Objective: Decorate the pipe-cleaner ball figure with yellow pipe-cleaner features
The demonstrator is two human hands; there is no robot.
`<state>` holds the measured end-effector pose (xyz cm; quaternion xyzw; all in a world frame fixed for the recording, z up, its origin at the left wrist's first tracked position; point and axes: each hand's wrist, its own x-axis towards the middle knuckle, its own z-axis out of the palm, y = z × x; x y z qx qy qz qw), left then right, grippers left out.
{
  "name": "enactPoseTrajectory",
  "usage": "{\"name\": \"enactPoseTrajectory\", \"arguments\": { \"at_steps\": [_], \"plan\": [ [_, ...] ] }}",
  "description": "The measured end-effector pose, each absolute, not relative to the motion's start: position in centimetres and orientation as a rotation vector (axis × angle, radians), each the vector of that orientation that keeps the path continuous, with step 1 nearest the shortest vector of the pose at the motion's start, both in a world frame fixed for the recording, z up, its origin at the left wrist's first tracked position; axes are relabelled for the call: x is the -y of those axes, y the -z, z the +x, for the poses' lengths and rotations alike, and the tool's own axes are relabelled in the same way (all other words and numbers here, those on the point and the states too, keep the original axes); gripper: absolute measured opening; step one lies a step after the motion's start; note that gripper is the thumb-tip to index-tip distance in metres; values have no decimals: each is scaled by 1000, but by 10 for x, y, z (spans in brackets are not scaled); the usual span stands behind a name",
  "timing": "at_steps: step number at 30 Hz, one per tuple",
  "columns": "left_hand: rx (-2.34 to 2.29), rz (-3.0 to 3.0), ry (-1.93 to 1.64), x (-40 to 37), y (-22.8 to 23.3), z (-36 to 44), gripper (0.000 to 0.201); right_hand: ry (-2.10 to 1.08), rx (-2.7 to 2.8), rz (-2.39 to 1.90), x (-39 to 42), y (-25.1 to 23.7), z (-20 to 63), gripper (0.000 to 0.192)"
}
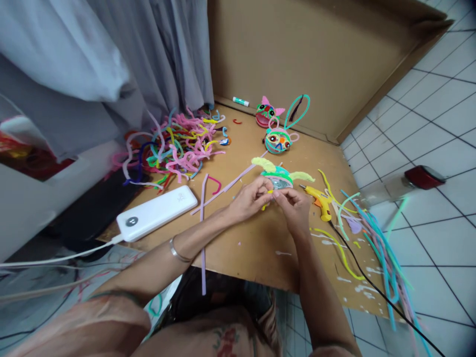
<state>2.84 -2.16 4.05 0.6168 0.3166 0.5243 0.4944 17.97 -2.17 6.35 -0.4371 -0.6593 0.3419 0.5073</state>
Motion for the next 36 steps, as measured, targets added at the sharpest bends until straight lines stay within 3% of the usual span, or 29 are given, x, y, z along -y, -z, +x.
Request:
{"name": "enactPoseTrajectory", "arguments": {
  "at_steps": [8, 16, 25, 36],
  "plan": [
    [-640, 1409, -1140, 24, -52, 26, 28, -1084, 1525, -1029, 13, -54, 192, 25],
    [-634, 1357, -1147, 22, -51, 23, 40, -958, 1451, -1025, 18, -58, 185, 28],
    [-901, 1670, -1385, 24, -49, 25, 22, -913, 1429, -1038, 19, -60, 184, 25],
    [-987, 1653, -1377, 22, -50, 23, 26, -810, 1629, -947, 18, -61, 186, 16]
  ]
}}
